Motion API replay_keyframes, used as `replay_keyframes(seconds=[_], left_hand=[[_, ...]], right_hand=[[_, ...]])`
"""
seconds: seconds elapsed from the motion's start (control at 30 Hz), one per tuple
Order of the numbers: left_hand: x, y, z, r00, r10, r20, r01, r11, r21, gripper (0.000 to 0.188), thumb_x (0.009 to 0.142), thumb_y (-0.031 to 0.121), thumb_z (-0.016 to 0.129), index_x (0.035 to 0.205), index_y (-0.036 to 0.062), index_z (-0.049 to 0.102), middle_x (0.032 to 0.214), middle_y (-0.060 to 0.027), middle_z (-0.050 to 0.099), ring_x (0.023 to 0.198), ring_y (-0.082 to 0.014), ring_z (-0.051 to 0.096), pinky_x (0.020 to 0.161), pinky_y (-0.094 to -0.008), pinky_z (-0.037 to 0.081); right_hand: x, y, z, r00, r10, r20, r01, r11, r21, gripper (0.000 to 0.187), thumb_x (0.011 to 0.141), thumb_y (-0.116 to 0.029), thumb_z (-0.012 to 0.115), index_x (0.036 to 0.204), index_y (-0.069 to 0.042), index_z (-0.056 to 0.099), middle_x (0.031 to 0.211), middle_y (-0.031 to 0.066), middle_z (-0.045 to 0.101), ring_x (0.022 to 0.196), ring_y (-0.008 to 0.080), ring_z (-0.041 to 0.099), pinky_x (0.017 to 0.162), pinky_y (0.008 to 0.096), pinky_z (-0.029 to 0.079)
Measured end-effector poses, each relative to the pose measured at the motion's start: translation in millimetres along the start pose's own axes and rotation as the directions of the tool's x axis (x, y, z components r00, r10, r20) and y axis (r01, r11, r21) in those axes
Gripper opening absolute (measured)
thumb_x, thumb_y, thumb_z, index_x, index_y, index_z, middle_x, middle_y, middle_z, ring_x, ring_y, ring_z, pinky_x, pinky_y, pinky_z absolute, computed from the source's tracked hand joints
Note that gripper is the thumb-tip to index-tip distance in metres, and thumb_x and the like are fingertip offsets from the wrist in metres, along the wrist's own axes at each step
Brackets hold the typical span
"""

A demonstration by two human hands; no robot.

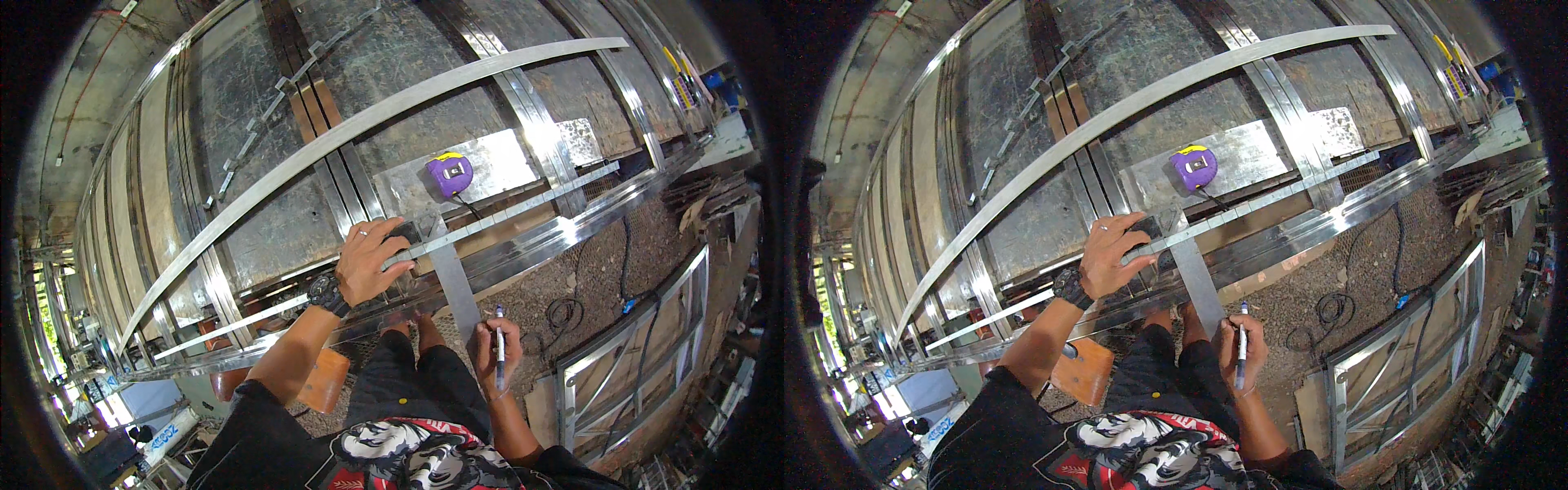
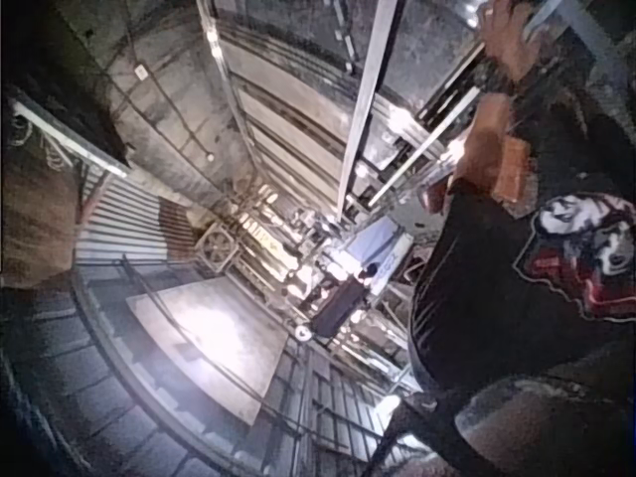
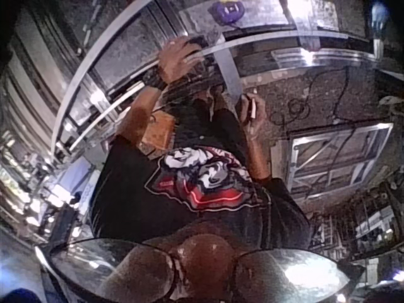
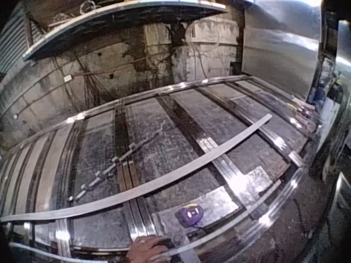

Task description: The person uses a try square and a marker to measure and mark a metal bar. They repeatedly align the square and draw lines along the edge to create measurement marks on the metal.

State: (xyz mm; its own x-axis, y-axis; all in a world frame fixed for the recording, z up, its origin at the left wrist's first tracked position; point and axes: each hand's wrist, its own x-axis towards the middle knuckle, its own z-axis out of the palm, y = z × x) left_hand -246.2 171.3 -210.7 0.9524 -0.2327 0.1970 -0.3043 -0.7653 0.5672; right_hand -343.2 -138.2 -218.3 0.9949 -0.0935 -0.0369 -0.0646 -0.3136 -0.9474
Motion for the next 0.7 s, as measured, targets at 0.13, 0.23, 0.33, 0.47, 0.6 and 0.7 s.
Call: replay_keyframes(seconds=[0.13,0.23,0.33,0.47,0.6,0.7], left_hand=[[5.6,0.1,4.8,1.000,0.020,-0.023,-0.020,1.000,-0.009,0.038,0.083,0.029,0.088,0.113,0.0124,0.072,0.143,-0.0131,0.064,0.125,-0.0349,0.061,0.106,-0.0480,0.043],[13.2,1.4,9.0,0.998,0.056,-0.027,-0.057,0.998,-0.016,0.039,0.083,0.031,0.088,0.113,0.0125,0.072,0.145,-0.0125,0.063,0.122,-0.0341,0.061,0.105,-0.0475,0.044],[15.4,-0.4,13.9,0.999,0.048,-0.012,-0.048,0.999,0.016,0.042,0.082,0.034,0.089,0.114,0.0132,0.072,0.146,-0.0118,0.062,0.122,-0.0333,0.061,0.103,-0.0475,0.044],[17.8,0.2,12.4,0.999,0.049,0.004,-0.049,0.999,0.008,0.044,0.081,0.037,0.088,0.115,0.0143,0.072,0.148,-0.0118,0.061,0.126,-0.0340,0.059,0.106,-0.0482,0.044],[12.5,2.8,2.0,0.998,0.060,0.036,-0.061,0.998,0.026,0.044,0.082,0.037,0.088,0.117,0.0141,0.072,0.150,-0.0154,0.059,0.130,-0.0361,0.058,0.108,-0.0492,0.043],[3.2,2.4,-0.4,0.993,0.108,0.040,-0.111,0.991,0.077,0.044,0.082,0.028,0.088,0.123,0.0188,0.074,0.150,-0.0182,0.059,0.131,-0.0380,0.059,0.107,-0.0492,0.046]], right_hand=[[4.8,-4.1,2.4,0.998,-0.066,-0.014,0.067,0.998,0.009,0.014,0.099,-0.005,0.072,0.111,-0.004,0.065,0.091,0.0070,0.069,0.073,0.0092,0.062,0.066,0.0256,0.051],[0.1,4.1,0.1,0.999,-0.038,-0.002,0.038,0.999,0.010,0.014,0.100,-0.006,0.071,0.112,-0.003,0.064,0.091,0.0074,0.069,0.074,0.0093,0.064,0.066,0.0264,0.053],[5.1,1.3,-0.5,0.995,-0.094,0.023,0.095,0.995,-0.044,0.013,0.101,-0.005,0.069,0.113,-0.003,0.064,0.092,0.0077,0.071,0.075,0.0100,0.066,0.067,0.0272,0.054],[4.4,3.1,-1.5,0.996,-0.080,0.026,0.081,0.997,-0.016,0.014,0.101,-0.005,0.068,0.114,-0.003,0.064,0.092,0.0088,0.072,0.075,0.0115,0.068,0.069,0.0276,0.055],[-0.4,6.7,-2.7,0.998,-0.060,0.026,0.060,0.998,0.009,0.014,0.101,-0.005,0.067,0.115,-0.002,0.063,0.092,0.0093,0.073,0.076,0.0117,0.068,0.070,0.0277,0.055],[2.8,5.4,-0.6,0.994,-0.111,0.000,0.111,0.994,-0.018,0.015,0.101,-0.004,0.068,0.115,-0.002,0.063,0.089,0.0087,0.072,0.075,0.0110,0.068,0.068,0.0271,0.055]])
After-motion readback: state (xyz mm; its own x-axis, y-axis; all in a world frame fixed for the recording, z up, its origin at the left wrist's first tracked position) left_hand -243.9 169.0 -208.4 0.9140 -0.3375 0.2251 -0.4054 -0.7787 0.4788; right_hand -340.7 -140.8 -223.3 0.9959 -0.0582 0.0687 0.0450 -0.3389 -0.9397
